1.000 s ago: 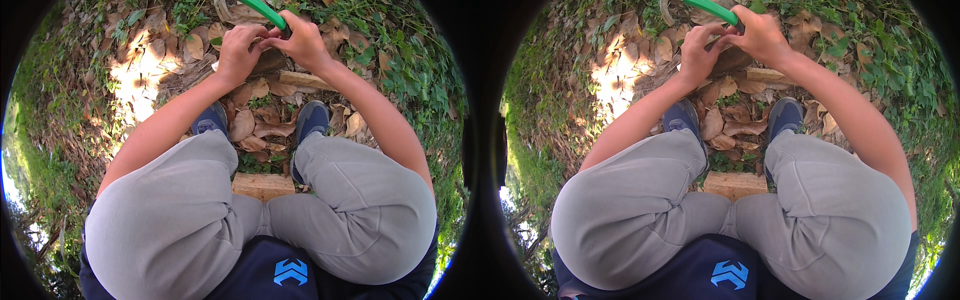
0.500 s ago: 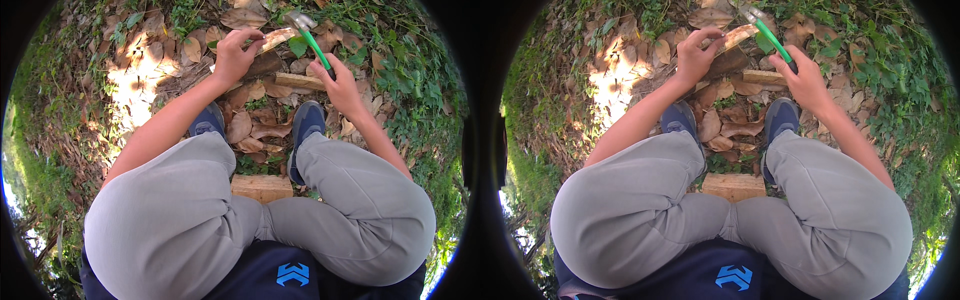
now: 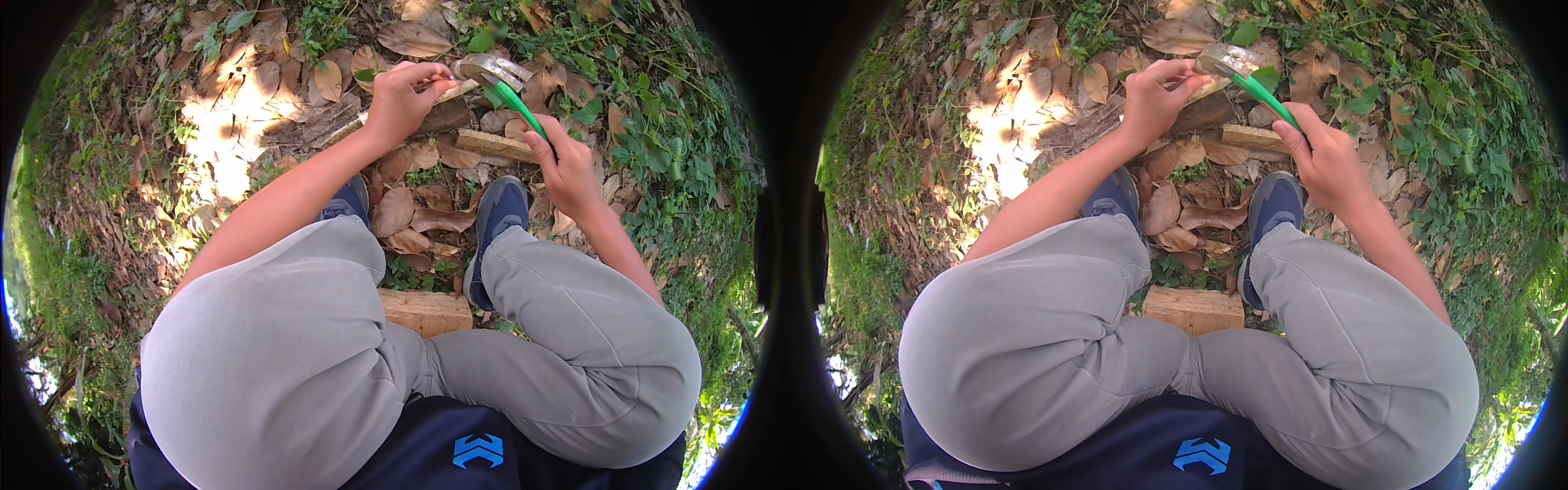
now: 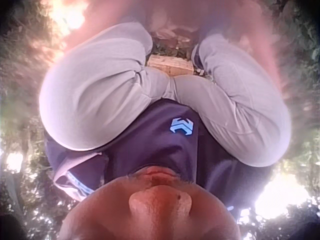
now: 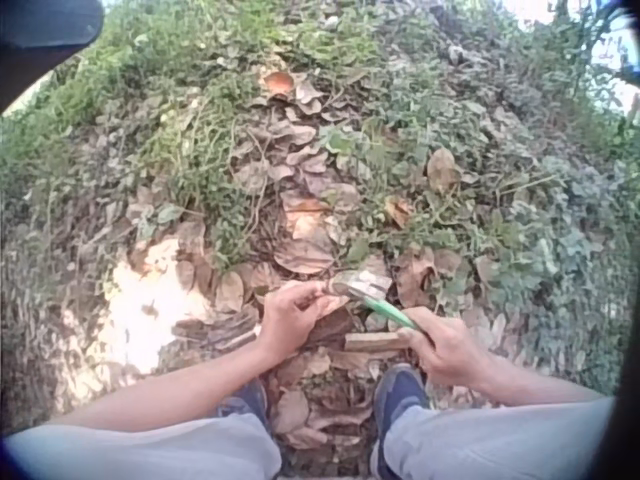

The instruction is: The person sits on the ground and uses a hammer to split small pieces of wood placed on a larger wooden block. They repeatedly position the wood, strike it with the hammer, and adjust the pieces to continue splitting them into smaller fragments.

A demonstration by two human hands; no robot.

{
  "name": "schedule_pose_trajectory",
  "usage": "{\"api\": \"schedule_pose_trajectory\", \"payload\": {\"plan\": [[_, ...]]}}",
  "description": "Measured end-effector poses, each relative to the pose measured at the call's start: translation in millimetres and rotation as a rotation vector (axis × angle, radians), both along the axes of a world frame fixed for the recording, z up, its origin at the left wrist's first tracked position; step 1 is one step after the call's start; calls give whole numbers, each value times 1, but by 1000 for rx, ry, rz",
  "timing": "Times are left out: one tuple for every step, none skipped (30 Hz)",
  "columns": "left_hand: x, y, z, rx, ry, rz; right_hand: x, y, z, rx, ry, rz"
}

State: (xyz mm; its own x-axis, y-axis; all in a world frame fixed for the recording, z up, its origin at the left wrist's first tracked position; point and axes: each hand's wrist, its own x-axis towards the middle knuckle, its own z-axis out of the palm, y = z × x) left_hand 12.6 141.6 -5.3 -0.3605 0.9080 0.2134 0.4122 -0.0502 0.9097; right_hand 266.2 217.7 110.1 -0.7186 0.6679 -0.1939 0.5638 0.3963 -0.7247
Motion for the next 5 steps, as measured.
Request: {"api": "schedule_pose_trajectory", "payload": {"plan": [[-1, 0, 0, -23, 7, -4, 0, -1, 1, 40, 24, 4], [-1, -1, 0, -47, 14, -8, 0, -3, 2, 80, 49, 8], [-2, -3, 0, -64, 43, -14, 0, -5, 0, 51, 24, 8], [-2, -2, -1, -72, 70, -24, -1, -6, 0, 31, -2, 3], [-3, -1, -2, -81, 97, -34, -2, -8, -2, 10, -29, -1]]}}
